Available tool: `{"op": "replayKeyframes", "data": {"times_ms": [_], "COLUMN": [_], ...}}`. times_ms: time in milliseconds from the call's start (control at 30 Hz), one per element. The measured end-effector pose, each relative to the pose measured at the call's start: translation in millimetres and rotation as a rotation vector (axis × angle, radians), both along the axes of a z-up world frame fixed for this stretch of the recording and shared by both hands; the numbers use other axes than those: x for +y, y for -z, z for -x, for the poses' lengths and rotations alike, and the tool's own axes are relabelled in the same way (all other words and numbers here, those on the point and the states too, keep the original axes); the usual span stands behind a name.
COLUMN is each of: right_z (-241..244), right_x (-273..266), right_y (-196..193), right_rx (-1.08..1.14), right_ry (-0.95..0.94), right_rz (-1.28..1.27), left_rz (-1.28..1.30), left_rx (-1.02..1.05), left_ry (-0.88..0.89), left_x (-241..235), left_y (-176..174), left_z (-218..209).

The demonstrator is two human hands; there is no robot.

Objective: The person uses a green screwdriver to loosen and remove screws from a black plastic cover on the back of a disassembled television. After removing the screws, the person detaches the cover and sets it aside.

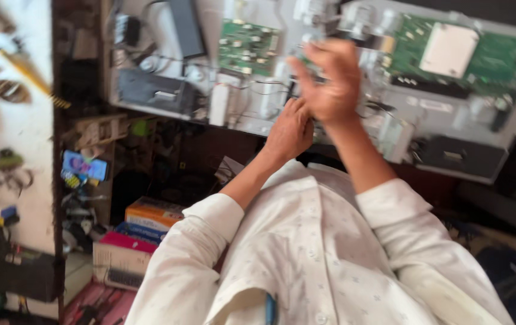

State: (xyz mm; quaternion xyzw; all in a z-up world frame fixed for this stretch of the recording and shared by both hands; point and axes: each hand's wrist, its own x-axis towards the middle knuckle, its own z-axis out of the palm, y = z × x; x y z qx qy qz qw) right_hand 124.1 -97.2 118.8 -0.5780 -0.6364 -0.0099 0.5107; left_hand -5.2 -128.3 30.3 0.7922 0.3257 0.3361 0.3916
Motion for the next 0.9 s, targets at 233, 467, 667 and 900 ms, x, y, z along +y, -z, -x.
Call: {"op": "replayKeyframes", "data": {"times_ms": [233, 467, 667, 900], "right_z": [6, 6, -2, 3], "right_x": [-5, -7, -5, 2], "right_y": [10, -3, -13, -7], "right_rx": [0.015, 0.004, -0.024, 0.022], "right_ry": [0.168, 0.077, 0.005, -0.042], "right_rz": [0.233, 0.128, -0.002, 0.098], "left_rz": [-0.144, -0.369, -0.348, -0.331], "left_rx": [0.163, 0.275, 0.366, 0.407], "left_ry": [0.462, 0.386, 0.305, 0.293], "left_x": [-19, -32, -43, -50], "left_y": [26, 60, 65, 73], "left_z": [-55, -108, -120, -135]}}
